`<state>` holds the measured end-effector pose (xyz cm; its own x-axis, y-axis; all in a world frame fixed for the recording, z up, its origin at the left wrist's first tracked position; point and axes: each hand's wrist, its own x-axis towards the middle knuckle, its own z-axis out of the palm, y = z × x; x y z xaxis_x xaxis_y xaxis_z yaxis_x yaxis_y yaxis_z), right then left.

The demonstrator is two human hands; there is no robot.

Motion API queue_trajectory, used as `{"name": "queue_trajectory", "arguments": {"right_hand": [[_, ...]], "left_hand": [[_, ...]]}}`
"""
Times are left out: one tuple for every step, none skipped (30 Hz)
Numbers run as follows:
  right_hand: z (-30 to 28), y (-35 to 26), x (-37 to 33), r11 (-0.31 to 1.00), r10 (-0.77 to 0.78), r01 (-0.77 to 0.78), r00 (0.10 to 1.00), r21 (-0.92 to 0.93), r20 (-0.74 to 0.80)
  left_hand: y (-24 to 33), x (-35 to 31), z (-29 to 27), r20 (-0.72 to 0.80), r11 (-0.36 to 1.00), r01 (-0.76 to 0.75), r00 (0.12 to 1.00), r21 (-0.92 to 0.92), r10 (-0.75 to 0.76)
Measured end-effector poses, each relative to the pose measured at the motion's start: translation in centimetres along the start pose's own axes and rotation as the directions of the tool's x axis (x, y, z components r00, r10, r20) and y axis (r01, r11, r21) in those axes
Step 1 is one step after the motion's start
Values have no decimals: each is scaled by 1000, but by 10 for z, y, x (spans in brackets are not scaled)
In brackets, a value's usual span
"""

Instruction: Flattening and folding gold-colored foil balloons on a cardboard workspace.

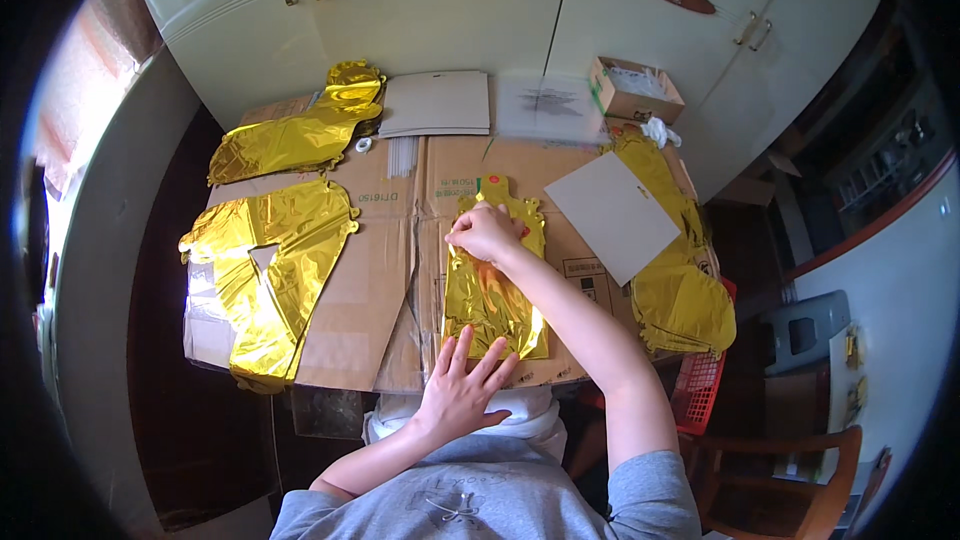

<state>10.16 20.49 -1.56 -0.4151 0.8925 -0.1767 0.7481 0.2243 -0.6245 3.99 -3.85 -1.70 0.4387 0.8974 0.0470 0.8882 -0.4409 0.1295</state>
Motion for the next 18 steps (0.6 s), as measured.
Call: {"name": "queue_trajectory", "arguments": {"right_hand": [[1,0,1,1000,4,-4,1000,-11,-12],[2,-1,2,1000,8,-9,1000,-22,-26],[3,-2,3,999,12,-14,999,-33,-40],[3,-2,3,999,18,-19,999,-27,-35],[2,-2,3,999,23,-24,999,-22,-31],[1,-3,4,999,28,-28,999,-18,-26],[0,-3,4,999,30,-30,1000,-15,-10],[0,-2,4,999,33,-33,999,-13,8],[0,-1,4,999,35,-35,999,-10,27],[1,-1,5,999,32,-32,999,-13,14],[3,1,6,999,31,-31,1000,-16,1],[4,3,6,999,29,-30,999,-20,-13],[6,5,6,999,29,-30,999,-19,-25],[7,5,7,999,28,-28,999,-17,-36],[7,6,6,1000,26,-27,999,-16,-47],[8,7,6,1000,23,-24,999,-15,-49],[8,6,6,1000,20,-20,998,-15,-52],[8,6,5,1000,16,-17,998,-14,-55]], "left_hand": [[0,0,0,2,1000,1,1000,-4,-1],[0,0,-1,3,1000,1,1000,-8,-1],[0,0,-1,0,1000,1,1000,-9,-1],[0,0,-1,-3,1000,1,1000,-9,-1],[0,0,0,-7,1000,1,1000,-9,-1],[0,0,0,-9,1000,1,1000,-11,-2],[0,0,0,-12,1000,2,1000,-12,-2],[0,0,0,-13,1000,3,1000,-15,-4],[0,0,-1,-14,1000,5,1000,-12,-5],[0,0,-1,-14,1000,8,1000,-10,-8],[1,0,-1,-15,1000,8,1000,-9,-8],[1,0,-1,-16,1000,6,1000,-9,-6],[1,0,-1,-17,1000,5,1000,-9,-5],[1,0,-1,-18,1000,6,1000,-9,-6],[1,0,-1,-17,1000,7,1000,-8,-7],[1,0,-2,-16,1000,7,1000,-7,-8],[1,0,-2,-15,1000,8,1000,-5,-8],[1,0,-2,-13,1000,9,1000,-6,-9]]}}
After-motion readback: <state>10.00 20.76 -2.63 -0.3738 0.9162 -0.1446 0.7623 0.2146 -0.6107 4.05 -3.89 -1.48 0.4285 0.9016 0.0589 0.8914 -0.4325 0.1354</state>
